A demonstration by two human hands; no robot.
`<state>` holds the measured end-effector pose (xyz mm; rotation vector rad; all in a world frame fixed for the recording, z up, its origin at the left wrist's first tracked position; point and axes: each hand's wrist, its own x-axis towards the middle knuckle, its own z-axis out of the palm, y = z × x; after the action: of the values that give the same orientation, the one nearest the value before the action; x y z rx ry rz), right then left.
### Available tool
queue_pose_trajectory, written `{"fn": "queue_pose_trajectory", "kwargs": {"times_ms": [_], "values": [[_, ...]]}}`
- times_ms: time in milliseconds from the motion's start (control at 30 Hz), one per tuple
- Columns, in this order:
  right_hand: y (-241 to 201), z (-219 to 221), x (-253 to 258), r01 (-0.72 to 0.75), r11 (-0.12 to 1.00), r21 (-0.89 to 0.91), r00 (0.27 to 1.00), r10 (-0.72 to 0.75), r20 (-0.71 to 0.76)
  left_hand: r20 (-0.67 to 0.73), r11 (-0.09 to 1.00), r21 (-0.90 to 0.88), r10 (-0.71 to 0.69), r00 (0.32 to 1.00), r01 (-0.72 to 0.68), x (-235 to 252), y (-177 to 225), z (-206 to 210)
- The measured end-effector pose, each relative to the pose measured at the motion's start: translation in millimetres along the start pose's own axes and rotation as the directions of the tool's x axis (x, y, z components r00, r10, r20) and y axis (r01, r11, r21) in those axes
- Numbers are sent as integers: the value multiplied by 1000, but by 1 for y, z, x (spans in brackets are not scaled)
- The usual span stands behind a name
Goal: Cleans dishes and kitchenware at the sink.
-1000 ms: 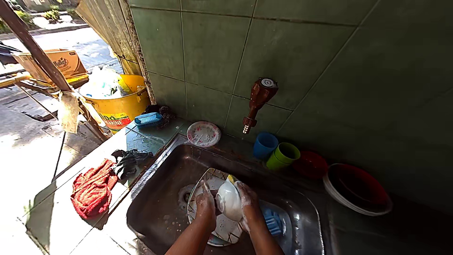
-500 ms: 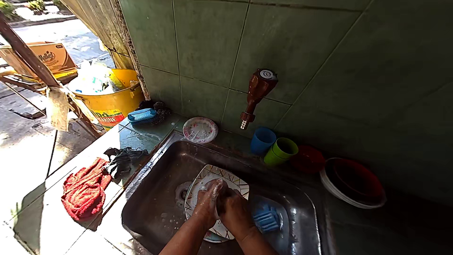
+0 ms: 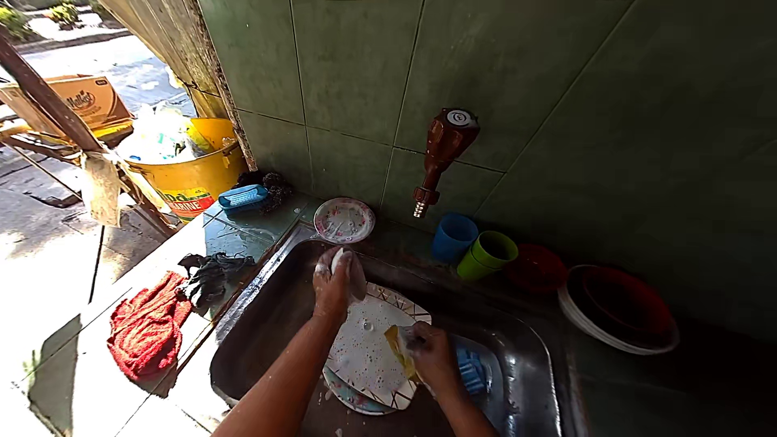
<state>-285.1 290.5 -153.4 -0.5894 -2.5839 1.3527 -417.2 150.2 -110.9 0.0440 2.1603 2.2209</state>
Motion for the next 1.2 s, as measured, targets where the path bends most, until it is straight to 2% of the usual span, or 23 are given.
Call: {"fn": "queue_pose_trajectory", "kwargs": {"times_ms": [100, 167, 200, 267, 300, 333, 400, 433, 467, 533, 567, 600, 633, 667, 733, 767, 833, 900, 967, 1033, 1100, 1133, 1200], "values": [[6, -13, -3, -144, 963, 227, 988, 153, -25, -196, 961, 180, 245, 949, -211, 58, 13, 4], [17, -14, -5, -193, 914, 356, 975, 220, -36, -190, 906, 362, 303, 934, -220, 87, 15, 8], [21, -14, -6, -216, 877, 429, 967, 254, -32, -146, 856, 489, 274, 951, -171, 98, 14, 9], [22, -18, -10, -281, 767, 577, 933, 359, -23, -33, 725, 688, 55, 998, -18, 112, 14, 8], [19, -21, -10, -320, 687, 653, 902, 432, -13, 2, 676, 737, -40, 999, 25, 118, 14, 8], [19, -23, -10, -340, 613, 713, 869, 495, -10, 24, 662, 749, -77, 997, 34, 122, 10, 7], [25, -31, -9, -343, 539, 769, 825, 564, -28, 42, 736, 677, -22, 999, -12, 120, -3, 5], [30, -36, -8, -326, 590, 739, 823, 561, -85, 25, 782, 621, 46, 999, -52, 113, -10, 4], [35, -41, -9, -297, 709, 639, 838, 515, -182, -13, 816, 573, 111, 994, -83, 102, -17, 3], [54, -52, -14, -206, 955, 215, 889, 275, -367, -81, 825, 561, 143, 986, -74, 68, -32, 2], [64, -55, -17, -160, 987, 3, 909, 148, -389, -59, 791, 611, 60, 996, -11, 48, -42, -1], [72, -55, -20, -142, 977, -159, 933, 78, -352, 5, 728, 683, -89, 996, 62, 32, -51, -5], [76, -54, -25, -146, 945, -293, 964, 69, -258, 80, 637, 764, -251, 965, 102, 20, -59, -8], [75, -53, -29, -164, 892, -421, 985, 125, -119, 131, 531, 842, -373, 918, 96, 13, -64, -9], [73, -44, -35, -126, 770, -625, 969, 230, 88, 173, 386, 922, -459, 871, 21, 6, -70, -13], [76, -38, -37, -96, 734, -673, 969, 222, 104, 182, 367, 930, -458, 870, -1, 5, -72, -16], [82, -33, -38, -79, 731, -678, 980, 182, 82, 195, 342, 940, -490, 850, -18, 3, -74, -23], [84, -33, -35, -64, 754, -654, 991, 126, 48, 196, 366, 930, -534, 822, 16, 4, -70, -31], [77, -40, -31, -89, 789, -607, 995, 104, -12, 196, 470, 879, -512, 836, 82, 0, -57, -39], [62, -50, -28, -144, 873, -466, 987, 92, -133, 208, 687, 713, -397, 894, 139, -12, -47, -51], [41, -52, -25, -130, 965, -230, 972, 77, -224, 196, 881, 412, -333, 922, 231, -27, -40, -59], [30, -47, -23, -129, 987, -97, 975, 109, -192, 184, 919, 275, -340, 922, 283, -36, -36, -59], [15, -26, -17, -169, 981, 93, 985, 171, -16, 147, 937, 147, -336, 930, 316, -53, -37, -55]]}}
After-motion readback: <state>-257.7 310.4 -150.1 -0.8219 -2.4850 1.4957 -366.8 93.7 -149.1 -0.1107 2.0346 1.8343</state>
